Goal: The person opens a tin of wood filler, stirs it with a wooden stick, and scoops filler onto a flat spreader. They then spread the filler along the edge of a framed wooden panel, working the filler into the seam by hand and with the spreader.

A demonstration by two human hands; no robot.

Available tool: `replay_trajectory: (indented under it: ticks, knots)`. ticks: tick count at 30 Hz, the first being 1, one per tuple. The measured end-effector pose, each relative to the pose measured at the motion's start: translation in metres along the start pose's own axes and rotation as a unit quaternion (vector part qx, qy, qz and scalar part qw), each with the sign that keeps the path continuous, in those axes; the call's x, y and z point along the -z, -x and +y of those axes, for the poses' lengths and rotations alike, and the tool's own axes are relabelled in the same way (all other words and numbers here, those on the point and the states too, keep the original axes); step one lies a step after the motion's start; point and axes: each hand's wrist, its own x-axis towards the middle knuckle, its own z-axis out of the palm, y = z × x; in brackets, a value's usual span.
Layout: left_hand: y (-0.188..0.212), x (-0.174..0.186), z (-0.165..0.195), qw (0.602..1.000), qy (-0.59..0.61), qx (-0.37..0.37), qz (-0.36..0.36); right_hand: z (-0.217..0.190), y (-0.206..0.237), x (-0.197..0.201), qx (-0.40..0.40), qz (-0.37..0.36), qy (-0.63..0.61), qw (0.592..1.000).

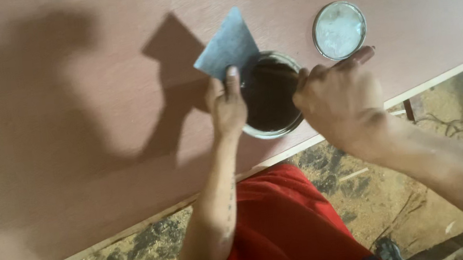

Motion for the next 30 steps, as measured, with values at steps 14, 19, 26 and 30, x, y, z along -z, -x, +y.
replay_trajectory:
  ticks: [14,19,26,30]
  knots:
    - [-0.057,-0.018,0.009,0.990,-0.005,0.012,-0.139,0.055,-0.026,-0.060,0.101,0.074,-0.102,0.987]
    - [-0.061,-0.017,0.019,0.988,-0.012,0.008,-0.153,0.067,-0.037,-0.056,0.158,0.079,-0.030,0.984]
    - [-0.075,-0.019,0.022,0.985,-0.054,-0.002,-0.162,0.073,-0.061,-0.068,0.204,0.120,0.111,0.965]
    - [-0.087,-0.023,0.024,0.973,-0.107,0.005,-0.203,0.075,-0.066,-0.074,0.230,0.088,0.059,0.967]
